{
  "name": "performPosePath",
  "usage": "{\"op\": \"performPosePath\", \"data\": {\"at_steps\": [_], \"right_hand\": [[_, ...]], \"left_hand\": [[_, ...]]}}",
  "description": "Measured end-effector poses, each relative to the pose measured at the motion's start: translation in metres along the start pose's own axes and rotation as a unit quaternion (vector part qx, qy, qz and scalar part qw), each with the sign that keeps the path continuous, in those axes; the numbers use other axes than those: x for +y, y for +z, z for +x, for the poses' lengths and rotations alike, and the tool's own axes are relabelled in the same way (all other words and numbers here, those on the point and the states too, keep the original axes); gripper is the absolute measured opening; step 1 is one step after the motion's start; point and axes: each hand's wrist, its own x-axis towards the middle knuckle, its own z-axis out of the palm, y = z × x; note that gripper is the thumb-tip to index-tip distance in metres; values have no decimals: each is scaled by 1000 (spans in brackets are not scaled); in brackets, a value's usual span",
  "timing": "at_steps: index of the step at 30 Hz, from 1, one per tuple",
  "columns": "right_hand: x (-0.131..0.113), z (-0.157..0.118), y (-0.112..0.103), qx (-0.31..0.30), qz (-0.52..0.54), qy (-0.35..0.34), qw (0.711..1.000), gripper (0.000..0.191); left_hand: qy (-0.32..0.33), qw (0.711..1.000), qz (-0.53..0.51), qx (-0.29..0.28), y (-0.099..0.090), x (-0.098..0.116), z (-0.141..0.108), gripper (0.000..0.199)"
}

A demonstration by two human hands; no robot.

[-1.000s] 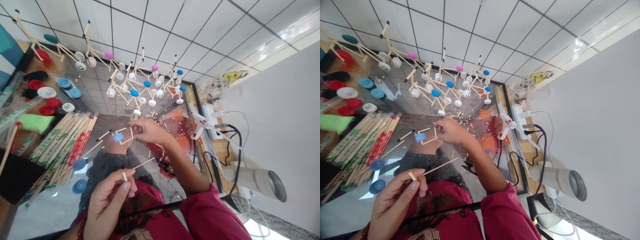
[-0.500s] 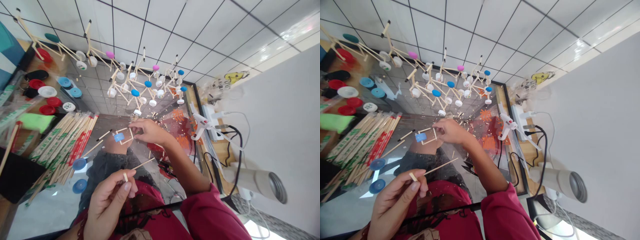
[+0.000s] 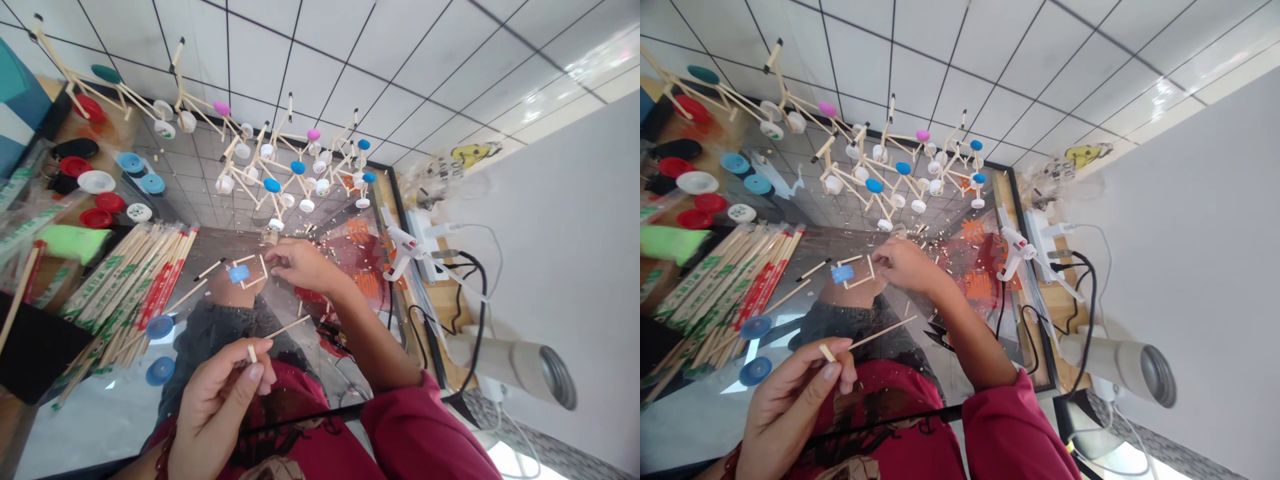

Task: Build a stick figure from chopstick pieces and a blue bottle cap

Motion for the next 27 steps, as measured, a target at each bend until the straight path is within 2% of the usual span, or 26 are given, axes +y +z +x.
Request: {"op": "performPosePath", "data": {"at_steps": [8,27], "right_hand": [[1,5,3,-6,20,-14,1000,30],[4,5,4,-2,24,-28,999,38]], "left_hand": [[25,999,-6,-24,-3,-1,4,20],[35,999,3,-30,-3,-2,3,23]]}}
